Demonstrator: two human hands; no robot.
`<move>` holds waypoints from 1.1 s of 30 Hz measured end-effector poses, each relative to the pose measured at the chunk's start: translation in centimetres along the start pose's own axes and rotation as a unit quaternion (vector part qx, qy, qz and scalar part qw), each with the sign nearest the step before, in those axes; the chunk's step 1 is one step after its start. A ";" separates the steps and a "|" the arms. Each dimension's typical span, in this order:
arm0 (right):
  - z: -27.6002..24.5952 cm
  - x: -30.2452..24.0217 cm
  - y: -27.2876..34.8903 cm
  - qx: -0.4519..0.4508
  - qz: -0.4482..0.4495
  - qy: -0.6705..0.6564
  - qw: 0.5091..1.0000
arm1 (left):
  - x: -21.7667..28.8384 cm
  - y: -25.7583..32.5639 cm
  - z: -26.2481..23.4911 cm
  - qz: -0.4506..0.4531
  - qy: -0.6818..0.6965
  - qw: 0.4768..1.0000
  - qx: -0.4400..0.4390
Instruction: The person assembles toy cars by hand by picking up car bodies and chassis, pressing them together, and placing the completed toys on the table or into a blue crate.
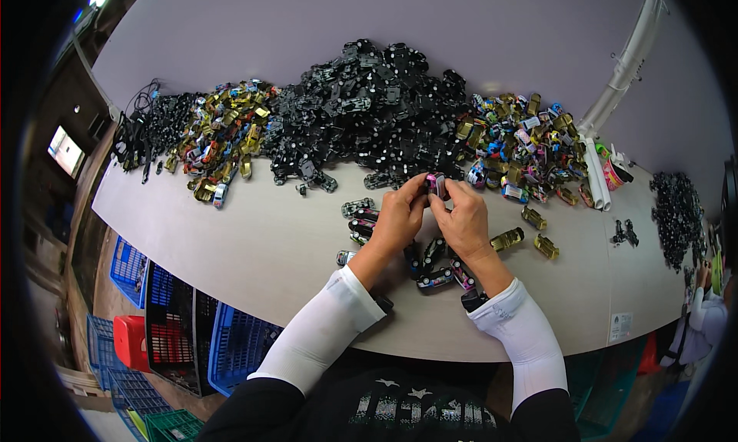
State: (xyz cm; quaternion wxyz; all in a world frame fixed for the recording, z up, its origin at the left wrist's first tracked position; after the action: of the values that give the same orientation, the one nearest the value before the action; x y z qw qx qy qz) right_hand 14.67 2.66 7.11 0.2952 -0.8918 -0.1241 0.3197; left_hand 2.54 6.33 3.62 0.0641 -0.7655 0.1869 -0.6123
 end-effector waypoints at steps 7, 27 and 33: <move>-0.1 -0.4 0.1 0.007 -0.049 -0.040 0.998 | -2.6 -0.7 -0.6 -0.123 0.133 0.983 -0.022; 0.0 -0.1 0.0 0.029 0.018 -0.193 0.981 | -2.8 -0.2 0.3 -0.168 0.375 0.910 -0.052; -0.4 -0.5 0.0 0.055 -0.039 -0.137 0.988 | -2.8 -0.3 0.5 -0.168 0.391 0.903 -0.058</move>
State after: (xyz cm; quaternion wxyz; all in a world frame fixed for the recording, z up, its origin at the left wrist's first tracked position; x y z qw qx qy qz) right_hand 14.56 2.26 7.62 0.3363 -0.8162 -0.1804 0.4338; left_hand 2.60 7.54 1.01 -0.1618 -0.4873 0.1006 -0.8522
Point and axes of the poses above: each hand's wrist, its own y-axis away from the middle knuckle, its own z-axis out of the palm, x = y × z, the point moved 8 cm from there along -y, towards the middle knuckle, and after that the axes turned 6 degrees about -z, right-handed, at the moved point
